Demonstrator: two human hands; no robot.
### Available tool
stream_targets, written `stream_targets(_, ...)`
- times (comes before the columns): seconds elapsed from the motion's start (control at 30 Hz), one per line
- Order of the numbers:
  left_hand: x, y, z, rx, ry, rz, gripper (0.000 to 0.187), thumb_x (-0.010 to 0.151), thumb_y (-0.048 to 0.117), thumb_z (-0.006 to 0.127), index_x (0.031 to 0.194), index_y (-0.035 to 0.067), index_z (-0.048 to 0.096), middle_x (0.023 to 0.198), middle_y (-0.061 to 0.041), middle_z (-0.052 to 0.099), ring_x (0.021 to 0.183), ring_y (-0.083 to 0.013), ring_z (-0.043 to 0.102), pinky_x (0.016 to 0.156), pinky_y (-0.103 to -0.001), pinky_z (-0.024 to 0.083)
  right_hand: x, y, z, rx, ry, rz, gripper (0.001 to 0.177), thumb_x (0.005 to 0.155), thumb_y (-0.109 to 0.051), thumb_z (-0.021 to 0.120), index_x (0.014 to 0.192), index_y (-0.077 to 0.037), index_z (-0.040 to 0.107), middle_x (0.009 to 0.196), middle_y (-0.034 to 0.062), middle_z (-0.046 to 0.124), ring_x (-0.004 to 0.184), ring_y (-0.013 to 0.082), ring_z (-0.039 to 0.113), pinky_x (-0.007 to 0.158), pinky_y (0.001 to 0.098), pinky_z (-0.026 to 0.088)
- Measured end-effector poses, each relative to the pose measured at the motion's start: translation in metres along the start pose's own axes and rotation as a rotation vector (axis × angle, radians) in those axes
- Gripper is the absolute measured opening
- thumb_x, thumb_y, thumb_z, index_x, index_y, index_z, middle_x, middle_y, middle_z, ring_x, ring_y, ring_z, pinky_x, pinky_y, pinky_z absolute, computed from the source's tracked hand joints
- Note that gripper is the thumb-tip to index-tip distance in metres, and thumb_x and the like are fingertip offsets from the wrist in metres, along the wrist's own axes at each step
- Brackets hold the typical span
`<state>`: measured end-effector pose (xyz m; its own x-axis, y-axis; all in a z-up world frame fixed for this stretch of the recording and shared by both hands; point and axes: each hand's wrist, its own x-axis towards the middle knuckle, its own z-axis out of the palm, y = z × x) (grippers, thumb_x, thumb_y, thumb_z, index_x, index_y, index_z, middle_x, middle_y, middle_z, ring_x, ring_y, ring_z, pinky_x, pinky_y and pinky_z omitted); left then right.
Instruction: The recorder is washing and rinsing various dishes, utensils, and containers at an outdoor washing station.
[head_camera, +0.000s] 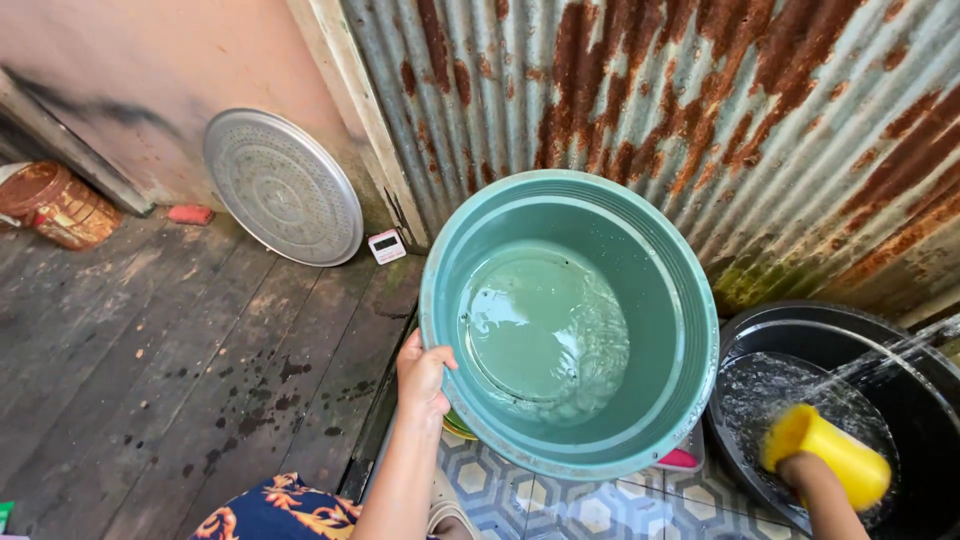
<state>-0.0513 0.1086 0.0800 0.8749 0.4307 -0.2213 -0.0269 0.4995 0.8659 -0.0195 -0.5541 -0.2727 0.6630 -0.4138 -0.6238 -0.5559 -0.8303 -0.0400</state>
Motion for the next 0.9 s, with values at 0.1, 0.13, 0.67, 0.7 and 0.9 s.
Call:
stream_targets(0.1, 0.008, -0.014, -0.008, 0.025, -0.037, 0.041, 0.048, 0.056, -0.018, 0.053, 0.098, -0.003, 0.069, 0.083, -0.009, 0.070, 0.067, -0.0201, 0.064, 0.056, -0.031, 0.051, 0.014, -0.018, -0.005, 0.265, -0.080, -0.094, 0.032, 0.093, -0.020, 0.067, 0.101, 0.010, 0.076, 0.081, 0.0198, 0.069, 0.060, 0.0286, 0.062, 0.060, 0.0415, 0.049)
stream_targets(0.13, 0.007, -0.015, -0.005, 0.025, -0.040, 0.039, 0.048, 0.056, -0.018, 0.053, 0.098, -0.003, 0.069, 0.083, -0.009, 0.070, 0.067, -0.0201, 0.064, 0.056, -0.031, 0.051, -0.006, -0.022, -0.029, 0.266, -0.079, -0.091, 0.032, 0.093, -0.020, 0.067, 0.101, 0.010, 0.076, 0.081, 0.0198, 0.069, 0.060, 0.0286, 0.062, 0.060, 0.0415, 0.049)
stream_targets(0.67, 0.011, -0.030, -0.008, -0.030, -0.029, -0.009, 0.048, 0.055, -0.019, 0.052, 0.096, -0.002, 0.070, 0.085, -0.010, 0.072, 0.070, -0.0217, 0.066, 0.058, -0.031, 0.052, -0.258, -0.181, -0.277, 0.311, 0.322, -0.406, 0.041, 0.101, -0.033, 0.064, 0.113, 0.006, 0.067, 0.090, 0.0229, 0.069, 0.080, 0.0342, 0.065, 0.071, 0.0480, 0.052)
stream_targets(0.7, 0.009, -0.028, -0.007, -0.027, -0.039, -0.011, 0.050, 0.055, -0.019, 0.052, 0.097, -0.001, 0.071, 0.086, -0.010, 0.072, 0.070, -0.0217, 0.066, 0.057, -0.031, 0.052, -0.295, -0.206, -0.284, -0.003, 0.524, -0.406, 0.046, 0.098, -0.041, 0.064, 0.114, 0.001, 0.070, 0.103, 0.0278, 0.074, 0.098, 0.0424, 0.072, 0.086, 0.0525, 0.056)
stream_targets(0.9, 0.005, -0.025, -0.003, -0.070, -0.049, -0.024, 0.049, 0.056, -0.019, 0.051, 0.097, -0.002, 0.070, 0.088, -0.011, 0.072, 0.071, -0.0219, 0.067, 0.058, -0.031, 0.053, -0.366, -0.279, -0.249, -0.116, 0.663, -0.488, 0.031, 0.103, -0.031, 0.054, 0.111, -0.001, 0.060, 0.090, 0.0241, 0.075, 0.084, 0.0425, 0.075, 0.077, 0.0536, 0.058)
